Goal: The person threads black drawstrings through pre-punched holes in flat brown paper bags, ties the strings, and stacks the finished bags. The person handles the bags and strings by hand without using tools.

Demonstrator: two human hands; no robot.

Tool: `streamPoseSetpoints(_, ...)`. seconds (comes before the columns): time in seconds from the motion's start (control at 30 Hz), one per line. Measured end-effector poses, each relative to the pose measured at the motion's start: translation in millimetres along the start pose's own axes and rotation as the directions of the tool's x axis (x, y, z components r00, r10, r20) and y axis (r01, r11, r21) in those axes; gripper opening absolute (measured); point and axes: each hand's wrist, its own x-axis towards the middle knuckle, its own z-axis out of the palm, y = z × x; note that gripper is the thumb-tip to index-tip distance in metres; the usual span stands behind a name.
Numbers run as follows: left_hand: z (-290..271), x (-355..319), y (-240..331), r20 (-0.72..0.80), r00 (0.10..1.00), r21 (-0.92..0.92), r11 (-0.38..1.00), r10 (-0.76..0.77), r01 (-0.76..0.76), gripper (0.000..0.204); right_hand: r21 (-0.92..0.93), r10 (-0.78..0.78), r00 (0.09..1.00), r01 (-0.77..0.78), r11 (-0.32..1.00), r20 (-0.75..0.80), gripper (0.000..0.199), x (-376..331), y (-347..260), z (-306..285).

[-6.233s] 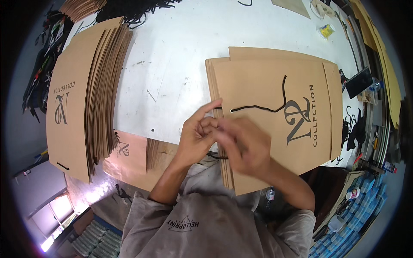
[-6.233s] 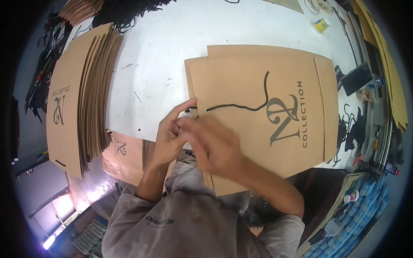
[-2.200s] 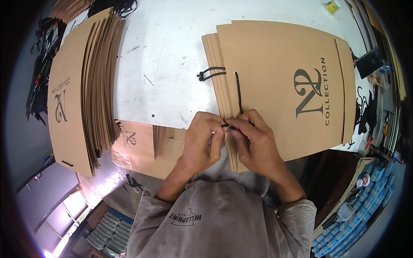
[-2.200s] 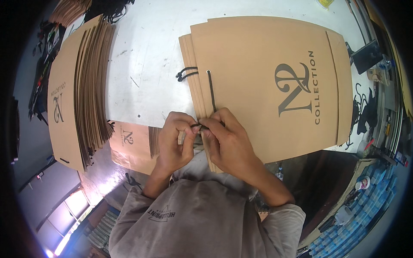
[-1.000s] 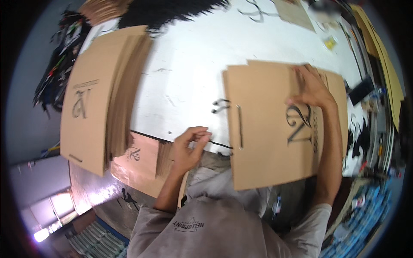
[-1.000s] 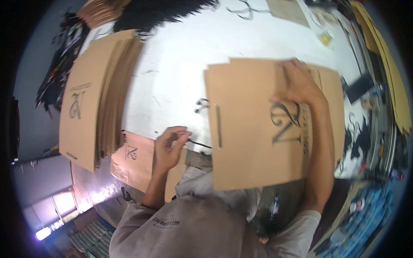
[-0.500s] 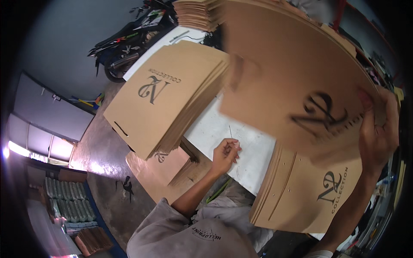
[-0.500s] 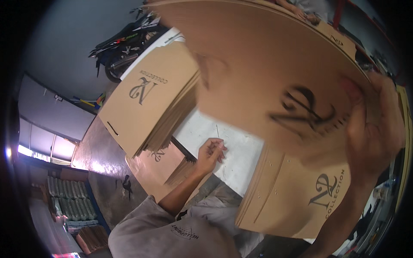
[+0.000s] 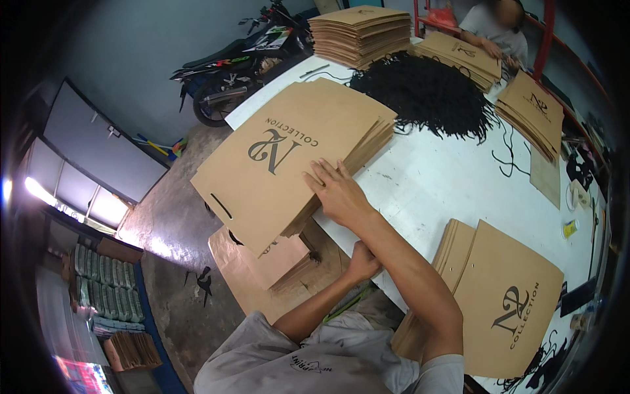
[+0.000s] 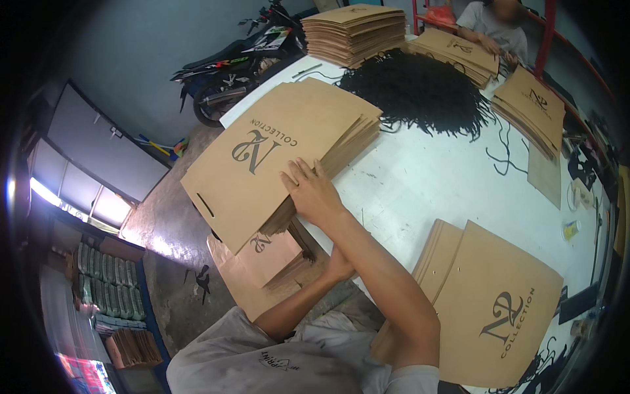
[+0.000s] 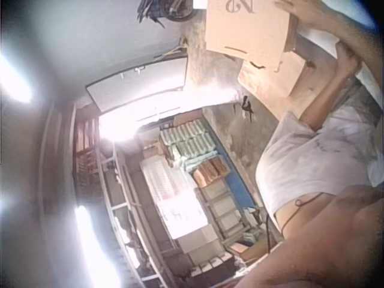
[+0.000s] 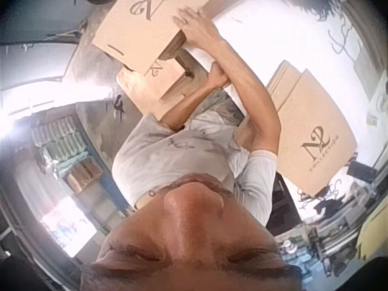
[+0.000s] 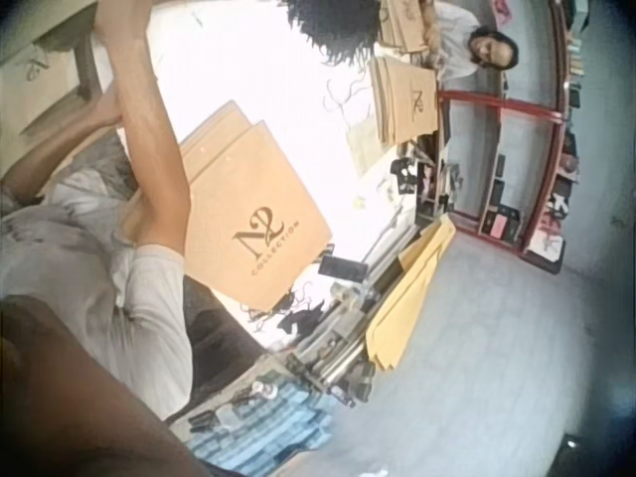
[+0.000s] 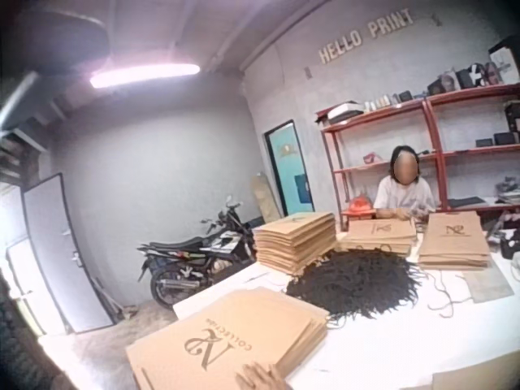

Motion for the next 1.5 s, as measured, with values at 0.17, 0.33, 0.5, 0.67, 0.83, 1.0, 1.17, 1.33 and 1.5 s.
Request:
streamPoseSetpoints(0.17, 27, -13, -27, -0.204, 0.979, 0.085, 0.996, 0.010, 0.008, 0.039, 0.237, -0.015, 1.000, 0.016, 0.971, -0.006, 0.051, -49, -35, -73)
streamPoseSetpoints(0.33, 2, -11, 5, 0.045, 0.961, -0.162, 0.947, -0.272, 0.276, 0.028, -0.032, 0.390, 0.921, -0.390, 0.920, -0.004, 0.052, -208, -14, -208)
streamPoseSetpoints(0.5, 5, -8, 7, 0.024, 0.971, -0.290, 0.928, -0.237, 0.234, 0.020, -0.062, 0.859, 0.087, -0.996, 0.065, -0.505, 0.044, -490, 21, -342)
streamPoseSetpoints(0.67, 30, 1, 28, 0.156, 0.960, -0.274, 0.924, -0.232, 0.268, 0.019, -0.121, 0.892, -0.244, -0.943, -0.309, -0.381, 0.040, -705, -28, -368)
streamPoseSetpoints(0.83, 60, -2, 61, 0.254, 0.956, -0.313, 0.924, -0.143, 0.222, 0.019, 0.037, 0.895, -0.298, -0.952, -0.303, -0.331, 0.028, -705, -42, -360)
streamPoseSetpoints(1.0, 75, 6, 94, 0.352, 0.932, -0.130, 0.982, -0.084, 0.138, 0.023, -0.295, 0.745, -0.059, -0.895, -0.335, -0.665, 0.021, -655, -49, -378)
streamPoseSetpoints(1.17, 105, 15, 126, 0.487, 0.868, 0.227, 0.974, -0.099, -0.016, 0.041, 0.184, 0.635, -0.113, -0.982, 0.046, -0.764, 0.018, -540, -42, -366)
streamPoseSetpoints(1.33, 136, 18, 135, 0.488, 0.860, 0.275, 0.961, -0.152, 0.014, 0.052, 0.073, 0.822, 0.363, -0.897, 0.435, -0.440, 0.014, -413, -51, -301)
streamPoseSetpoints(1.5, 142, 7, 135, 0.468, 0.843, 0.011, 0.955, -0.266, 0.295, 0.074, 0.339, 0.917, 0.338, -0.855, 0.393, -0.211, 0.011, -378, -41, -247)
